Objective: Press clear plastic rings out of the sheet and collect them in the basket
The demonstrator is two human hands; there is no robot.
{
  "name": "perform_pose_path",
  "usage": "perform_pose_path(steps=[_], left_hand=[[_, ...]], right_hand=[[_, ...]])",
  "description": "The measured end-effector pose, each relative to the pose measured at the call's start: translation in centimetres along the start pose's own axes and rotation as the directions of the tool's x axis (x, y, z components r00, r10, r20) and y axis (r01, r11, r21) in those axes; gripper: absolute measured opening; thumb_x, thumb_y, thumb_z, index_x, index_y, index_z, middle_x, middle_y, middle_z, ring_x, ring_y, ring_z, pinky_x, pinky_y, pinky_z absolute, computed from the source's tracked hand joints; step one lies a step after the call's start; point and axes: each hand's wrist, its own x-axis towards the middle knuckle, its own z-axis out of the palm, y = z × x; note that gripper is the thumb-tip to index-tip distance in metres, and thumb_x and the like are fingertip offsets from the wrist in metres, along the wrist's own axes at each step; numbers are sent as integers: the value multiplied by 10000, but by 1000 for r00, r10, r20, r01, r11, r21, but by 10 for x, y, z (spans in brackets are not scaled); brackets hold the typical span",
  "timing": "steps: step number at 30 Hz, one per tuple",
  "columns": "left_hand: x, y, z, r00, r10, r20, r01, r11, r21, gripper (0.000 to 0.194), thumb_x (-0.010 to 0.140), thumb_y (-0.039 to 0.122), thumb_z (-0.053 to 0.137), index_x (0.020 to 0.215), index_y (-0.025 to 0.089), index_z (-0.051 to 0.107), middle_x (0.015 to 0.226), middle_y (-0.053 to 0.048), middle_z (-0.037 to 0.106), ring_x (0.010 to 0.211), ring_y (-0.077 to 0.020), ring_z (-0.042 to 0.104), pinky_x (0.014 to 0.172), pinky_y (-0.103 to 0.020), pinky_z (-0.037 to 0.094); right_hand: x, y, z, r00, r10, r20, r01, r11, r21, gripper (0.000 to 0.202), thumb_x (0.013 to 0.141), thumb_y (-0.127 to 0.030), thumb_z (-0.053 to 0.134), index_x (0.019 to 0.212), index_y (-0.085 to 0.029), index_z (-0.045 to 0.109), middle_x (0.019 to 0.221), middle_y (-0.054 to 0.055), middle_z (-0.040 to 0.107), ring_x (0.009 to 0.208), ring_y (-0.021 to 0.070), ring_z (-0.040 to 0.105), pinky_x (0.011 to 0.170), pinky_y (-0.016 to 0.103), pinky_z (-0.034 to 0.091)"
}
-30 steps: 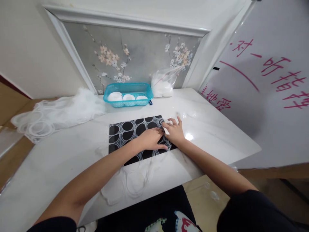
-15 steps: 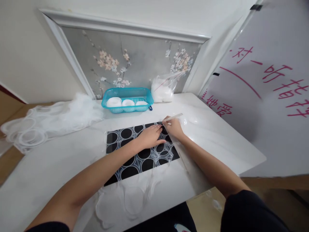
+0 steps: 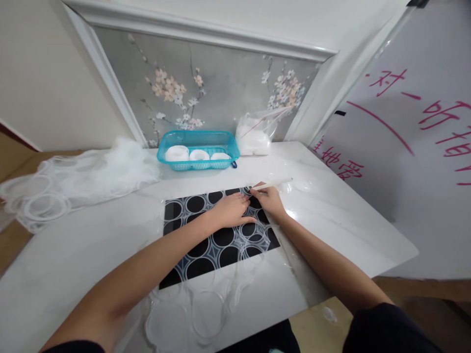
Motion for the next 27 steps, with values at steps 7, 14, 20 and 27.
perform_pose_path(steps=[7,14,20,27], left_hand=[[0,1,2,1000,11,-8,-11,1000,2,687,906,616,514,1199,3,612,1276,-228,604,1219,-308,558,1101,-386,364],[-1,3,-3,1000,2,16,-2,1000,11,692,906,627,506,1228,21,596,1286,-214,602,1217,-302,558,1100,-390,363],[-3,6,-6,1000,-21,-6,21,998,-58,668,871,623,567,1142,17,640,1185,-202,648,1163,-312,579,1084,-388,381],[-12,8,-15,992,-77,98,87,990,-112,765,883,667,511,1336,52,541,1444,-184,479,1346,-288,451,1141,-367,317]], right_hand=[[-4,-5,0,1000,2,12,-1,998,-61,238,796,-372,577,722,-172,681,803,64,709,793,224,663,771,333,485],[-8,-14,1,999,-36,17,39,965,-258,202,836,-303,522,767,-179,665,858,75,722,876,246,671,832,361,483],[-22,-28,21,981,-129,144,193,642,-742,263,865,-164,458,998,-182,684,931,118,739,1272,318,507,1141,576,127],[57,-27,-46,885,81,-459,-378,700,-605,318,834,-129,440,1020,-47,685,976,248,701,1051,365,624,997,531,347]])
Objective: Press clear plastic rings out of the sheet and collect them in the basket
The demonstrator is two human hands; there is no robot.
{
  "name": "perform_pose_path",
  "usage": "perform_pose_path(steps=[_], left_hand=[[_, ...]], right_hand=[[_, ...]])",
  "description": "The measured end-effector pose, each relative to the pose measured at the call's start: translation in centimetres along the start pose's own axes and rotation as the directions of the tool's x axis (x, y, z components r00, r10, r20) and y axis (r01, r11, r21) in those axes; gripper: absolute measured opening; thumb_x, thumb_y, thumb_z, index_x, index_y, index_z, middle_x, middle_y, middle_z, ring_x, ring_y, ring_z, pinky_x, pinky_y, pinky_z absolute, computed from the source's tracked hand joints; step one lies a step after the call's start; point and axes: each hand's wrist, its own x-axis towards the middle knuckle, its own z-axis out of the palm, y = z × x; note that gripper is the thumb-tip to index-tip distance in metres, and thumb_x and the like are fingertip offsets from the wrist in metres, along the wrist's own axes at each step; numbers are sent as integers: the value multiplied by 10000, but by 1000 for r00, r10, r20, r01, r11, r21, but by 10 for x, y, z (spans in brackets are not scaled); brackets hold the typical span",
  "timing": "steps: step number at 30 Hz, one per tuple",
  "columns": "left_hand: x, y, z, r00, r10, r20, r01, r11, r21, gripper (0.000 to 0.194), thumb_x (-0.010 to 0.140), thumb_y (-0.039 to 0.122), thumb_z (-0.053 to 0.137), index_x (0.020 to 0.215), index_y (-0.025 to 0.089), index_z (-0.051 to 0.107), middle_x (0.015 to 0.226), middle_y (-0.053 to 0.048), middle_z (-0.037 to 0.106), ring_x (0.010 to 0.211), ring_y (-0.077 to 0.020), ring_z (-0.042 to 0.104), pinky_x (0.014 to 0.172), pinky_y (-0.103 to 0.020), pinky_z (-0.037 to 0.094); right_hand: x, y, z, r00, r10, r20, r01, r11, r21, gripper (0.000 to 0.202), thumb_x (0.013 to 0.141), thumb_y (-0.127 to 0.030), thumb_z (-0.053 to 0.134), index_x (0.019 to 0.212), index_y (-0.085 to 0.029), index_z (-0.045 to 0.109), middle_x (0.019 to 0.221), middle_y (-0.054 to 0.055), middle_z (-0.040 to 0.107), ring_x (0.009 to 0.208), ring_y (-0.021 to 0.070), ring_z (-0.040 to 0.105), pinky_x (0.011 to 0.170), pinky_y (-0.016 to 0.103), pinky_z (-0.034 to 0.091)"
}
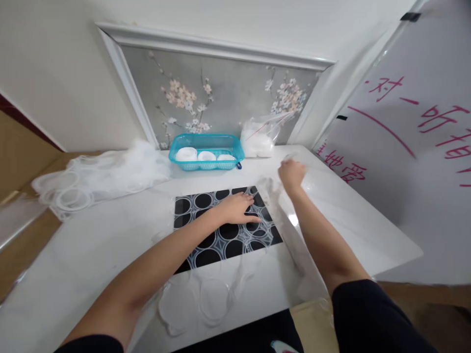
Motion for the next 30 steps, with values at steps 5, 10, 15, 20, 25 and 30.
perform_pose_path(steps=[5,10,15,20,25,30], left_hand=[[-29,1,-2,990,-89,-107,93,995,29,757,919,659,441,1371,57,515,1497,-190,397,1404,-297,378,1176,-396,262],[-52,-4,9,980,-142,-138,153,986,73,712,937,632,431,1293,29,564,1350,-213,561,1296,-302,512,1146,-417,308],[-55,-9,11,989,-97,-110,107,991,84,712,927,625,463,1317,33,540,1372,-212,542,1300,-297,508,1143,-400,312],[-53,-7,9,989,-122,-78,130,987,98,750,915,650,458,1313,20,545,1398,-221,511,1333,-310,471,1152,-402,304],[-54,-6,10,991,-92,-97,103,989,109,748,913,655,457,1286,16,565,1383,-220,528,1317,-299,489,1161,-385,295],[-56,-6,8,992,-81,-96,91,991,100,719,913,622,496,1276,5,567,1355,-234,547,1271,-308,531,1135,-409,333]], right_hand=[[11,-2,-12,996,-74,-56,89,936,340,247,837,-202,504,946,-100,701,950,166,724,958,294,665,873,370,445],[-77,-26,15,873,-421,247,242,813,529,168,840,-235,548,751,-170,676,835,74,728,832,233,673,772,309,449],[-115,-36,29,806,-503,311,233,754,614,164,858,-251,533,769,-187,654,834,50,723,785,205,665,750,298,445],[-93,-38,21,930,-329,164,138,726,674,209,851,-320,528,764,-172,648,782,62,703,763,215,644,728,309,451],[-82,-47,14,934,-354,44,244,723,647,186,863,-309,533,812,-182,659,846,66,713,832,222,652,768,317,453],[-101,-47,27,812,-455,364,198,803,562,109,805,-244,570,740,-193,641,781,53,709,782,216,661,755,317,440]])
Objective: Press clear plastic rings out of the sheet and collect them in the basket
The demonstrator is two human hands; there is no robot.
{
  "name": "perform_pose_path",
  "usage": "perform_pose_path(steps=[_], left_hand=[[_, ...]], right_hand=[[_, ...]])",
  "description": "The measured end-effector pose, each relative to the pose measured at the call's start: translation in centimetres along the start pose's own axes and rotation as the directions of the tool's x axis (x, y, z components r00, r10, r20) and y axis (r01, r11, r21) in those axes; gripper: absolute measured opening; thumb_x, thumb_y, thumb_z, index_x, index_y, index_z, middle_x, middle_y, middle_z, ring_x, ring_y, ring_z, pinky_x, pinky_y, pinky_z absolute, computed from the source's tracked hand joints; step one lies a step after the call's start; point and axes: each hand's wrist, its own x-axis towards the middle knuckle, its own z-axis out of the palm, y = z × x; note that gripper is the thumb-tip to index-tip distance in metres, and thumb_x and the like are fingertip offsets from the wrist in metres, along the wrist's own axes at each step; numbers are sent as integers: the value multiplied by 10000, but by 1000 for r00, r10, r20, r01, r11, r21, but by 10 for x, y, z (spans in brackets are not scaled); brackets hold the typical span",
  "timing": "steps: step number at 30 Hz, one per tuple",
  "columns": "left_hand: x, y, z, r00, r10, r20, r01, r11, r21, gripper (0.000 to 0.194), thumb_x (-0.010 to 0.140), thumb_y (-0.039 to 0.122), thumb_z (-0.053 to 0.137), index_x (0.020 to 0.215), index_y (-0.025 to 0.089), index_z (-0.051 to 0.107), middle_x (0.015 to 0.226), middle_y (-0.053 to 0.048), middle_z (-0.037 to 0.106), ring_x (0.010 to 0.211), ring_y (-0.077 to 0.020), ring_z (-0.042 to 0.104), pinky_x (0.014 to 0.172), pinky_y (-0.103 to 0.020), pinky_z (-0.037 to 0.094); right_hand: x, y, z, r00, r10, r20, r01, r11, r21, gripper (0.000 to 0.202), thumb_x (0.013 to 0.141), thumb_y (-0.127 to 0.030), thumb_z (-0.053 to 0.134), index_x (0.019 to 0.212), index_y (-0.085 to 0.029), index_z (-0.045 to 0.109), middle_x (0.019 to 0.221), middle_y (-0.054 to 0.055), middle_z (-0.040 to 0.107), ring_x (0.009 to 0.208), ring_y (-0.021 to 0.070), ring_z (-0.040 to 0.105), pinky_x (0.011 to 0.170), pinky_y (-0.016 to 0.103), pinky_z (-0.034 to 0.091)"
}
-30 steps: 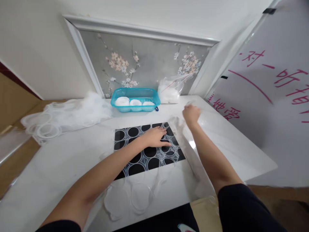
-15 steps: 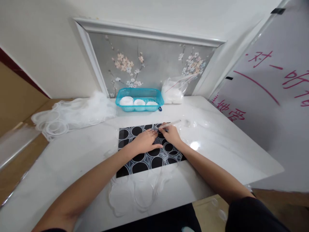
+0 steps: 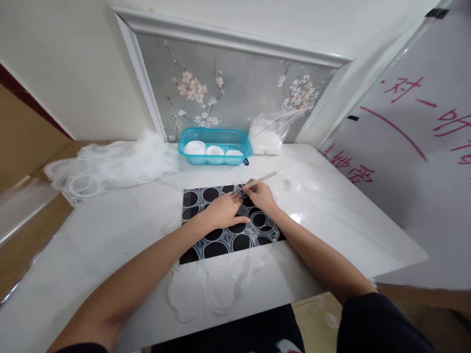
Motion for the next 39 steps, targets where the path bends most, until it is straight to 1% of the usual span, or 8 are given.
perform_pose_path(steps=[8,13,17,21,26,31,35,39], left_hand=[[0,-1,-4,999,-25,48,29,996,-90,678,914,614,506,1268,40,584,1391,-199,530,1306,-299,491,1135,-384,313],[1,-10,-14,978,-208,-13,187,905,-382,430,921,539,534,1081,160,661,1135,-101,689,1062,-260,629,905,-368,470],[1,-19,-17,843,-452,-293,201,768,-608,208,881,370,606,911,164,615,911,-49,667,821,-176,617,784,-322,484],[1,-22,-17,832,-444,-333,85,694,-715,344,808,396,679,1062,174,615,1073,-56,638,870,-163,595,842,-323,490],[2,-13,-20,829,-437,-349,41,670,-741,280,822,440,667,860,163,646,859,-24,652,794,-158,576,783,-304,471],[0,-13,-26,798,-448,-404,-58,610,-790,223,884,372,609,880,166,694,859,-31,684,784,-142,606,743,-275,466],[-1,-15,-26,812,-407,-419,-58,658,-751,204,865,350,634,801,167,697,825,-28,692,776,-149,617,722,-273,455],[-2,-14,-27,759,-429,-490,-37,722,-690,269,863,388,621,714,166,649,766,-27,663,734,-150,591,726,-287,441]], right_hand=[[27,-4,-29,933,298,-203,-176,868,464,170,682,-341,611,714,-174,619,764,45,688,789,201,630,712,305,443],[29,-19,-41,971,231,70,-236,852,467,214,627,-339,702,717,-159,630,730,66,690,763,210,633,726,330,447],[12,-27,-34,979,193,72,-201,822,533,204,627,-327,717,684,-152,631,709,57,673,710,190,613,721,331,451],[-2,-38,-30,986,102,128,-160,765,624,222,641,-346,744,675,-157,631,734,41,655,729,182,608,714,322,452],[-13,-49,-28,986,48,159,-141,748,648,262,666,-372,759,647,-151,619,696,12,588,649,133,528,634,288,400],[-18,-45,-24,990,6,141,-93,783,616,354,696,-372,740,508,-145,543,729,30,582,637,117,492,603,282,361],[-21,-44,-25,987,26,162,-127,742,658,269,677,-391,753,685,-152,630,685,5,583,649,135,522,643,291,390],[-21,-40,-28,991,69,113,-125,774,620,274,702,-402,730,709,-156,610,662,3,577,648,145,534,646,291,401]])
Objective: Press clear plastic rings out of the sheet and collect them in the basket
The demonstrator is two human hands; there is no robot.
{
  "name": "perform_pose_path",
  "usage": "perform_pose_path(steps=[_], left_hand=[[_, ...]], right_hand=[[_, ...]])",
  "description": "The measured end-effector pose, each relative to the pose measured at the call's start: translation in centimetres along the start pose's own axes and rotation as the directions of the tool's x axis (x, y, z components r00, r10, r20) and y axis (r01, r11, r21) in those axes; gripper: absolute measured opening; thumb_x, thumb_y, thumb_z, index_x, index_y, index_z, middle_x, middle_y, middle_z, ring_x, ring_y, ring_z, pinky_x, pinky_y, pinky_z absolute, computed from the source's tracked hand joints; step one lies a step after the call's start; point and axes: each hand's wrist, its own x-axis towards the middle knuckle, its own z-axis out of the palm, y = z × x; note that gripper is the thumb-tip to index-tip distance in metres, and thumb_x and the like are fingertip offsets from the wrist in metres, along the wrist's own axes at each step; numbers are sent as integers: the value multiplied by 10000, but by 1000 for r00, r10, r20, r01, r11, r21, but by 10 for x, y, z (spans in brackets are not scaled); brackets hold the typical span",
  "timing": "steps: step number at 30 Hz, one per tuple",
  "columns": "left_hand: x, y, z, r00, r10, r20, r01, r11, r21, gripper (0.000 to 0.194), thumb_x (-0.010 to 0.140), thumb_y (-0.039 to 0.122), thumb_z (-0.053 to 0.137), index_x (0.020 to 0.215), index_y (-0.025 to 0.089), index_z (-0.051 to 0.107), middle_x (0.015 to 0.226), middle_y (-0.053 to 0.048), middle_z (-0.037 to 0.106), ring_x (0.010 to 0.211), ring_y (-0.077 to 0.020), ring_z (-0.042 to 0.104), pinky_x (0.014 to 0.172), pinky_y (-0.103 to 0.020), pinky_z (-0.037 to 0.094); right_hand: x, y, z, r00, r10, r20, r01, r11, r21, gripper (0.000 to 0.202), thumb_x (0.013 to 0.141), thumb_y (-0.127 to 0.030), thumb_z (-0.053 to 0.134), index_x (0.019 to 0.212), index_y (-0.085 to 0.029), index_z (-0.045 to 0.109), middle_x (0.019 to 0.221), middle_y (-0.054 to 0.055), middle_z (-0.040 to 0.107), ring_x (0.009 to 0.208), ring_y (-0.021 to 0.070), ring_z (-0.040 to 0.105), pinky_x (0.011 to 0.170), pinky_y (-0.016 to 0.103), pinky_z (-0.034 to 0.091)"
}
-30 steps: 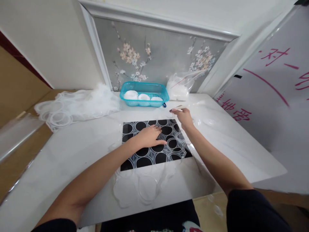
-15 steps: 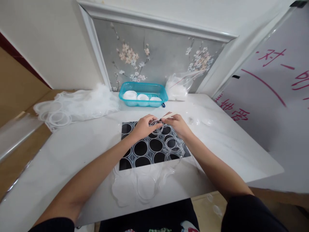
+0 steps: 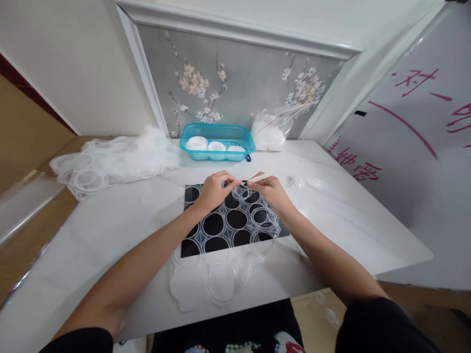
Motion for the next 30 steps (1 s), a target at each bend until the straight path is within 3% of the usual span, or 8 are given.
perform_pose_path(steps=[4,7,11,15,18,23,26,30], left_hand=[[3,0,-1,980,-183,76,195,962,-191,358,853,450,586,635,166,596,699,-21,617,687,-142,554,704,-289,444],[5,-5,0,953,-275,129,304,875,-377,304,767,407,639,590,163,596,904,-40,686,814,-148,595,798,-297,463],[6,-11,2,880,-397,259,474,740,-476,253,691,386,661,609,153,609,744,-53,679,696,-149,598,726,-307,482],[6,-11,3,858,-439,268,513,701,-494,354,743,496,643,713,151,569,769,-52,642,616,-119,569,611,-269,459],[6,-10,3,893,-418,166,447,792,-415,392,732,511,695,889,168,588,892,-38,625,695,-114,561,654,-257,466],[2,-11,8,945,-301,125,309,950,-46,402,768,373,703,1094,163,599,1103,-78,627,858,-163,586,835,-331,497],[-3,-10,12,954,-252,165,228,962,153,316,838,334,657,1090,152,603,1107,-92,663,947,-205,624,889,-363,492],[-8,-5,18,940,-88,329,-46,924,378,302,910,361,602,1099,129,644,1153,-112,683,1098,-266,620,985,-416,444]], right_hand=[[3,5,-6,989,-120,-92,96,968,-230,256,775,-384,644,656,-161,606,706,22,585,650,153,537,629,298,389],[5,8,-8,971,-194,-143,131,923,-363,278,782,-376,618,602,-166,598,770,45,630,696,172,566,663,312,404],[8,10,-6,988,-29,-149,21,998,-51,242,707,-393,697,674,-172,603,726,34,636,694,171,587,675,301,450],[8,9,-4,991,115,-67,-94,962,256,258,609,-350,767,694,-187,585,710,15,627,768,179,632,786,314,500],[6,9,-3,988,154,0,-147,944,295,214,664,-331,736,688,-205,565,696,6,618,805,187,646,842,330,509],[11,9,-8,943,320,89,-319,797,514,89,788,-299,615,768,-212,605,848,54,693,928,196,666,908,357,524],[17,9,-15,958,285,19,-236,751,617,108,823,-302,573,781,-215,622,869,60,696,956,185,661,924,350,531],[22,9,-22,973,229,-29,-143,698,702,75,822,-299,599,790,-239,633,917,19,704,908,143,656,897,301,537]])
